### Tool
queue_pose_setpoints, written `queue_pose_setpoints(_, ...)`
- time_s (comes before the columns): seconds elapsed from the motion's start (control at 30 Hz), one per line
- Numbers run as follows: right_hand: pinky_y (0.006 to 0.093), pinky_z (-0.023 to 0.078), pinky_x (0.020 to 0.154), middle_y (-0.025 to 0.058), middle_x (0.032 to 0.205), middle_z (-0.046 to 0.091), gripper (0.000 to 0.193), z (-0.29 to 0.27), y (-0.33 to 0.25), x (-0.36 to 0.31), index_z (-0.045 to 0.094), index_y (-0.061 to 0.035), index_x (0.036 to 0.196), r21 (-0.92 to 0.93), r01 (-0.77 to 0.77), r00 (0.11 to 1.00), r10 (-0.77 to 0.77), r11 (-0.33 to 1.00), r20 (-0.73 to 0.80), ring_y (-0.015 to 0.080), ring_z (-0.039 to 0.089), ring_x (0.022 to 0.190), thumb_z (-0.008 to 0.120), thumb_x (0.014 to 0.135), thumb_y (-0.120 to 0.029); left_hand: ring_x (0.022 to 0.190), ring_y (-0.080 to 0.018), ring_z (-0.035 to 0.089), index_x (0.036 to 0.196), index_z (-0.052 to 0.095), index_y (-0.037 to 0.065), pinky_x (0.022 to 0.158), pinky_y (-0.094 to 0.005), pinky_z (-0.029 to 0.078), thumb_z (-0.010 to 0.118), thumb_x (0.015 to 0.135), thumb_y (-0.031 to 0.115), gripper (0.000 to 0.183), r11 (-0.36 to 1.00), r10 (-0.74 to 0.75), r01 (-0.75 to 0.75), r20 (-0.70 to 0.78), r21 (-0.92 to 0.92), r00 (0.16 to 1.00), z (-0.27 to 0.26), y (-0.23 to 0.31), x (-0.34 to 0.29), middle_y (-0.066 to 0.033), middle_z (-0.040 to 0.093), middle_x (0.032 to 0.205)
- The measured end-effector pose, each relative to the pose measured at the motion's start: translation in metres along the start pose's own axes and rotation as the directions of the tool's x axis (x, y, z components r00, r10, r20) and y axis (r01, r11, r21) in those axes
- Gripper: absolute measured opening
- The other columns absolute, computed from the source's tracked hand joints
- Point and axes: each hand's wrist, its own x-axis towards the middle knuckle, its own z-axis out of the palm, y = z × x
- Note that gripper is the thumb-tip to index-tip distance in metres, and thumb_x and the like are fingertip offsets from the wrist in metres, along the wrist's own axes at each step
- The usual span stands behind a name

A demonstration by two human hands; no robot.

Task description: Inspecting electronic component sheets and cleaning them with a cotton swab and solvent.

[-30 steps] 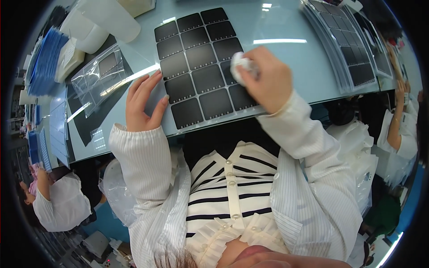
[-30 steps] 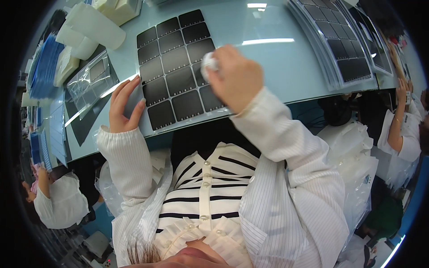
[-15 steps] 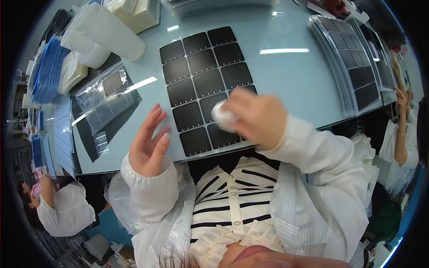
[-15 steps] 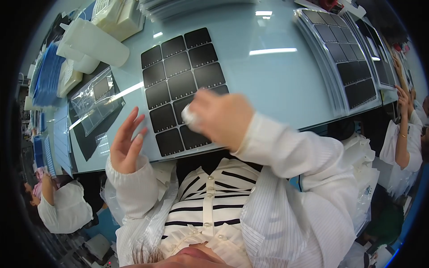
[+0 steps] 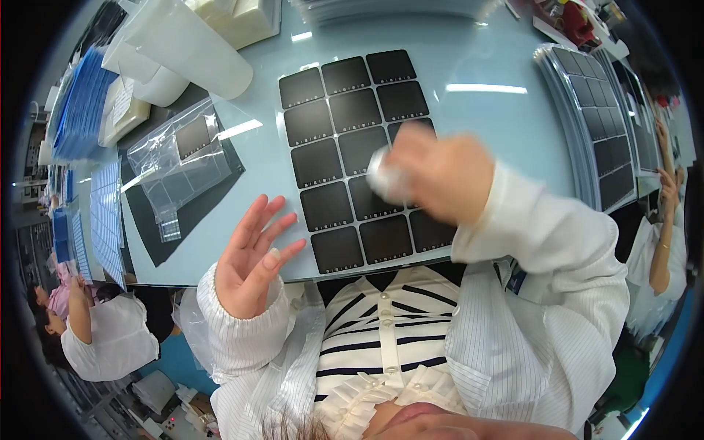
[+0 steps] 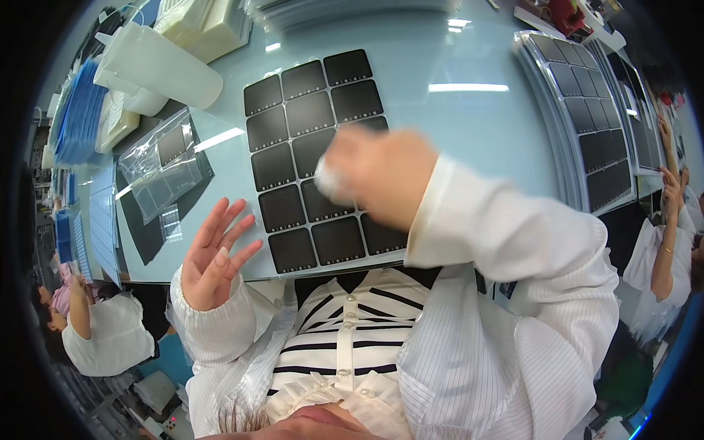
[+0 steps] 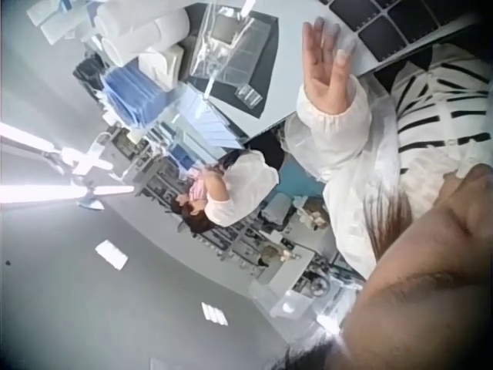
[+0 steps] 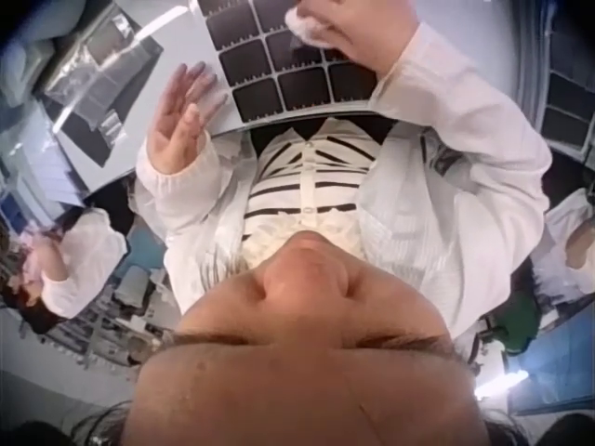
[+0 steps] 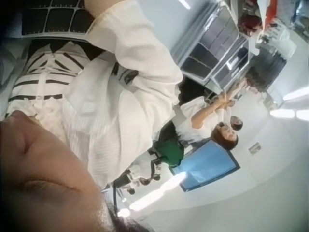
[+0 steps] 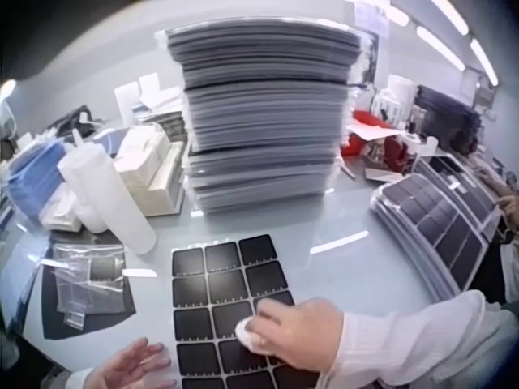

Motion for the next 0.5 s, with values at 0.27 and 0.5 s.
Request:
queue_pose_setpoints(0.27,0.033,0.048,0.049,0.0099,0.082,0.052,0.016,0.014,-0.012,-0.003,0.054,-0.0037,0.092,0.019,0.071,0.99,-0.068,0.997,-0.125,0.025,0.058,0.058,0.059,0.078,-0.01,0.075,-0.0083,0.057,0.136,0.024,-0.005,0.049,-0.0187,0.044,0.057,0.081,0.0,0.064,0.898,-0.007,0.067,-0.138,0.435,0.99,0.02,-0.006,0.006,-0.0111,0.06,0.091)
queue_pose_setpoints(0.5,0.0347,0.047,0.051,0.0076,0.085,0.053,0.02,-0.001,-0.001,0.009,0.056,-0.0075,0.093,0.069,-0.034,0.998,0.038,0.997,-0.054,0.0267,0.059,0.061,0.063,0.075,-0.016,0.046,-0.0067,0.051,0.135,0.031,-0.003,0.047,-0.0179,0.04,0.054,0.081,-0.003,0.058,0.617,0.025,-0.032,0.021,0.786,0.999,0.013,-0.004,-0.004,-0.0024,0.056,0.055)
